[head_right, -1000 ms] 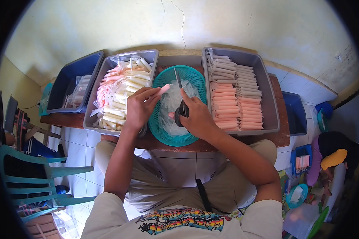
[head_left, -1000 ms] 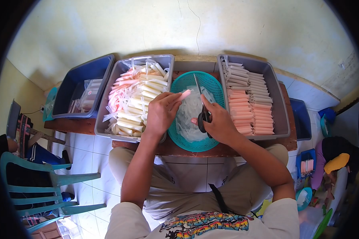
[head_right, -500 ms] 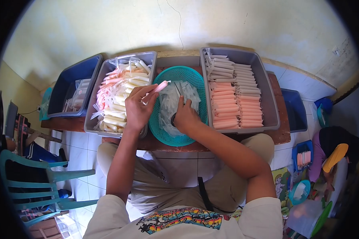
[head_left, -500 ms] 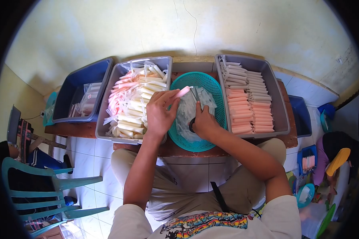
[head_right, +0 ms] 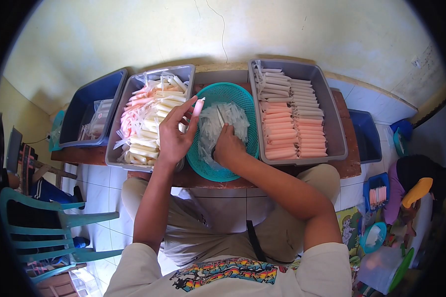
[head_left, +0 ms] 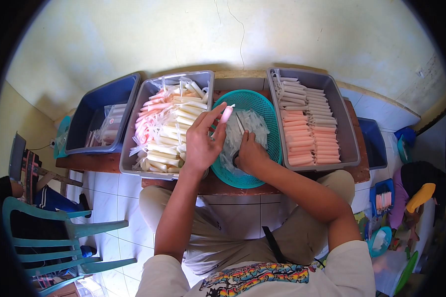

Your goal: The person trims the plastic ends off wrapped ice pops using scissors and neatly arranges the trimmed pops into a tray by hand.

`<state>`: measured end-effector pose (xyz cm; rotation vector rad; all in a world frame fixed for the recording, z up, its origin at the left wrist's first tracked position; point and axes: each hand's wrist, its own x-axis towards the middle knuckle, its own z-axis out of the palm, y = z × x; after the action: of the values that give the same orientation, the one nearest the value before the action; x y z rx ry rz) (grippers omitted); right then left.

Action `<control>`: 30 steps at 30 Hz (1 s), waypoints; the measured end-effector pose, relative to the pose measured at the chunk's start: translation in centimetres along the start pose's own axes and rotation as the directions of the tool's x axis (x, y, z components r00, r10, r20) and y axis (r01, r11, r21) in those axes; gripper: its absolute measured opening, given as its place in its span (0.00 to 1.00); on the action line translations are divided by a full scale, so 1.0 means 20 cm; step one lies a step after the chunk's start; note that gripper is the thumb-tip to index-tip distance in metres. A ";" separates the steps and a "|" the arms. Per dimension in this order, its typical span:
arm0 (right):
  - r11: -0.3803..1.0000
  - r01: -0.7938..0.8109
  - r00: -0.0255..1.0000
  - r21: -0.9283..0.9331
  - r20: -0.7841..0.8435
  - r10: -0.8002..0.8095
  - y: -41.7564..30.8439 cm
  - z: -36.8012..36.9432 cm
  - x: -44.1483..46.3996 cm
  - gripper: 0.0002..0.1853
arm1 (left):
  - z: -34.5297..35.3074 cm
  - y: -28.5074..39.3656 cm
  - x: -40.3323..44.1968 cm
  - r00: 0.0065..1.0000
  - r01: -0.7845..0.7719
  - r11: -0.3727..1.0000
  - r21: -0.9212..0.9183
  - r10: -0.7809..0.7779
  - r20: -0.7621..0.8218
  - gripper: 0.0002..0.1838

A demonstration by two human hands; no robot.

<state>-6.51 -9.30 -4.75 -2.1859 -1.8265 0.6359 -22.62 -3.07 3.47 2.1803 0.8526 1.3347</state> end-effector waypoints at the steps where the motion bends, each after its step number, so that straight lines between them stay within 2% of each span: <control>1: 1.000 0.008 1.000 0.000 -0.007 -0.008 0.00 0.00 0.00 0.51 | 0.00 0.00 0.00 1.000 0.004 1.000 -0.006 -0.004 0.003 0.29; 8: 0.999 0.006 1.000 0.043 -0.004 -0.006 0.02 -0.02 -0.03 0.50 | 0.04 0.01 -0.01 0.999 0.023 0.999 -0.029 -0.023 0.025 0.32; 10: 0.999 0.050 0.998 -0.004 -0.029 -0.050 -0.02 -0.10 -0.08 0.37 | 0.05 0.02 0.00 1.000 0.030 0.995 -0.097 -0.029 0.012 0.31; 11: 0.999 0.049 0.998 -0.003 -0.032 -0.049 -0.03 -0.14 -0.10 0.37 | 0.05 0.02 0.00 1.000 0.028 0.995 -0.097 -0.027 0.014 0.31; 13: 0.983 0.178 0.982 0.039 -0.067 -0.175 -0.02 -0.22 -0.14 0.36 | 0.06 0.01 0.00 0.999 0.052 0.992 -0.119 -0.049 0.023 0.31; 14: 0.983 0.180 0.982 0.040 -0.067 -0.177 0.01 -0.24 -0.14 0.36 | 0.07 0.01 -0.01 0.999 0.052 0.992 -0.117 -0.049 0.022 0.31; 16: 0.920 0.385 0.899 0.076 -0.254 -0.356 0.05 -0.30 -0.14 0.34 | 0.08 0.00 -0.01 0.994 0.108 0.973 -0.202 -0.103 0.035 0.31; 17: 0.919 0.386 0.899 0.077 -0.255 -0.356 0.06 -0.33 -0.15 0.34 | 0.09 0.00 -0.01 0.994 0.108 0.974 -0.201 -0.103 0.035 0.31; 19: 0.897 0.352 0.930 0.267 -0.209 -0.303 0.03 -0.49 -0.21 0.29 | 0.10 0.02 -0.02 0.976 0.200 0.928 -0.314 -0.163 0.142 0.33; 20: 0.897 0.351 0.930 0.269 -0.214 -0.300 0.04 -0.52 -0.22 0.29 | 0.11 0.04 -0.01 0.977 0.197 0.929 -0.313 -0.159 0.146 0.33; 22: 0.855 0.396 0.904 0.335 -0.304 -0.300 0.07 -0.56 -0.24 0.25 | 0.13 0.10 0.00 0.951 0.283 0.876 -0.389 -0.204 0.233 0.32; 30: 0.846 0.415 0.870 0.334 -0.418 -0.262 0.23 -0.68 -0.28 0.17 | 0.34 0.18 0.05 0.940 0.338 0.698 -0.631 -0.223 0.257 0.26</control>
<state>3.03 -14.35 6.35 -1.5241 -1.6444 0.4547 -15.15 -5.19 3.48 1.4867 0.4980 1.0643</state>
